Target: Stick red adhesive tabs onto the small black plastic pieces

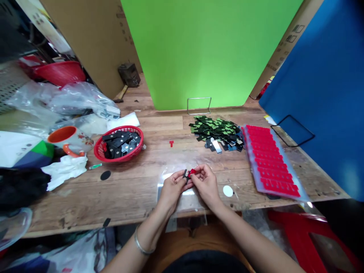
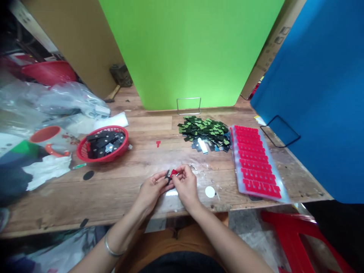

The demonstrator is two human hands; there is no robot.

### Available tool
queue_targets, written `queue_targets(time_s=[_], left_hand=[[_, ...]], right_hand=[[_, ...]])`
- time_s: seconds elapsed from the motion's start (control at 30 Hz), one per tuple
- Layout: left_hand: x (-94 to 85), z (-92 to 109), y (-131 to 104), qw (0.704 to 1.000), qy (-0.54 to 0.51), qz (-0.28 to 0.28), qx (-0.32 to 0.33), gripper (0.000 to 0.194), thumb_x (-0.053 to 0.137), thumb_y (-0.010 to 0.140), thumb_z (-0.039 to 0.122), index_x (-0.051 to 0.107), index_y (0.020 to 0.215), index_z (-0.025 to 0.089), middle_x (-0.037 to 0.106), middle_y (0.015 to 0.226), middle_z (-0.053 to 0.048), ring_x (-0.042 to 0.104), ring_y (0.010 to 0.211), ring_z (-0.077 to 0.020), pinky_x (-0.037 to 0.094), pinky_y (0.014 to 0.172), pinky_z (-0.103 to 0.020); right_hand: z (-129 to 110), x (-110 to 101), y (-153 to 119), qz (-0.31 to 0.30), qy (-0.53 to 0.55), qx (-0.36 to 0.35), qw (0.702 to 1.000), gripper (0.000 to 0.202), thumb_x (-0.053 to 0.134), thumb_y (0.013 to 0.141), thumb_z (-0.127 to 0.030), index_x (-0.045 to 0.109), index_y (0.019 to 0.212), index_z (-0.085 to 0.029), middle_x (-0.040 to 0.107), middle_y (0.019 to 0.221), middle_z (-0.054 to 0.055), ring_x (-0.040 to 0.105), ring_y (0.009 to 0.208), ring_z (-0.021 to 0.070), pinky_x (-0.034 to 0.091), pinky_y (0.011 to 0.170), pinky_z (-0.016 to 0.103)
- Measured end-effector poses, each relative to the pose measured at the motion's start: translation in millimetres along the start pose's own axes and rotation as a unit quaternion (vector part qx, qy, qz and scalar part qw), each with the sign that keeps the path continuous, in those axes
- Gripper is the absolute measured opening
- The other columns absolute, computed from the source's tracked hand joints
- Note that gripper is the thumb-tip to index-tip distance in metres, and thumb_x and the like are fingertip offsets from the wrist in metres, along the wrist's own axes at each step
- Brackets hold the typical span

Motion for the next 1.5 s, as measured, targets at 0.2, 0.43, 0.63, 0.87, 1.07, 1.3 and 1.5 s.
queue_targets(time_s=[0.2, 0.43, 0.63, 0.87, 1.07, 1.3, 1.5], left_hand=[[2.3, 1, 1, 0.999, 0.018, -0.028, 0.011, 0.035, 0.069, 0.065, 0.013, 0.061, 0.099, 0.008, 0.071, 0.088, -0.011, 0.069, 0.076, -0.02, 0.056, 0.071, -0.028], [2.3, 1, 1, 0.999, 0.025, -0.041, 0.016, 0.037, 0.067, 0.065, 0.015, 0.061, 0.101, 0.007, 0.071, 0.09, -0.012, 0.068, 0.079, -0.0207, 0.055, 0.075, -0.03], [2.1, 1, 1, 0.999, 0.023, -0.042, 0.015, 0.037, 0.067, 0.065, 0.014, 0.061, 0.1, 0.007, 0.072, 0.088, -0.012, 0.068, 0.079, -0.0209, 0.054, 0.074, -0.03], [2.6, 2, 1, 0.999, 0.018, -0.043, 0.015, 0.038, 0.07, 0.063, 0.017, 0.062, 0.099, 0.007, 0.072, 0.087, -0.011, 0.068, 0.08, -0.0213, 0.054, 0.077, -0.031], [1.7, 2, 1, 0.999, 0.024, -0.042, 0.014, 0.039, 0.069, 0.064, 0.017, 0.062, 0.101, 0.007, 0.072, 0.089, -0.011, 0.068, 0.081, -0.0206, 0.054, 0.077, -0.03], [2.6, 1, -1, 0.999, 0.022, -0.01, 0.026, 0.034, 0.068, 0.068, 0.021, 0.063, 0.097, 0.006, 0.072, 0.084, -0.011, 0.068, 0.076, -0.0203, 0.055, 0.073, -0.029], [2.8, -4, 1, 0.998, 0.032, 0.016, 0.05, 0.027, 0.067, 0.07, 0.021, 0.064, 0.093, 0.007, 0.072, 0.079, -0.009, 0.068, 0.069, -0.0187, 0.056, 0.063, -0.026]], right_hand=[[6, 2, -1, -0.003, -0.015, -0.018, 1.0, 0.016, 0.061, 0.075, -0.025, 0.048, 0.082, -0.02, 0.056, 0.072, -0.002, 0.054, 0.057, 0.0109, 0.046, 0.05, 0.021], [11, 2, -1, -0.003, -0.043, -0.039, 0.998, 0.014, 0.06, 0.076, -0.024, 0.05, 0.085, -0.019, 0.055, 0.074, -0.001, 0.052, 0.06, 0.0111, 0.044, 0.051, 0.021], [9, 2, -2, -0.003, -0.066, -0.053, 0.996, 0.013, 0.059, 0.076, -0.023, 0.051, 0.085, -0.018, 0.055, 0.074, -0.001, 0.051, 0.059, 0.0107, 0.043, 0.051, 0.021], [12, 2, -2, 0.001, -0.077, -0.056, 0.995, 0.012, 0.059, 0.077, -0.024, 0.051, 0.085, -0.019, 0.055, 0.072, -0.001, 0.05, 0.057, 0.0106, 0.041, 0.048, 0.02], [14, 2, -2, 0.007, -0.096, -0.068, 0.993, 0.011, 0.057, 0.078, -0.023, 0.051, 0.086, -0.019, 0.056, 0.074, -0.001, 0.051, 0.058, 0.0107, 0.042, 0.05, 0.02], [13, 3, -6, 0.001, -0.116, -0.076, 0.99, 0.009, 0.054, 0.082, -0.026, 0.051, 0.09, -0.021, 0.057, 0.074, -0.001, 0.053, 0.058, 0.0111, 0.045, 0.052, 0.022], [4, 2, -12, -0.002, -0.135, -0.104, 0.985, 0.01, 0.051, 0.085, -0.028, 0.055, 0.09, -0.02, 0.057, 0.079, 0.002, 0.057, 0.064, 0.0136, 0.048, 0.055, 0.025]])
Point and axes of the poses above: each hand's wrist, its own y-axis towards the middle knuckle, its own x-axis out of the palm, z = x × y, the point moved 4 cm from there along y, towards the middle knuckle
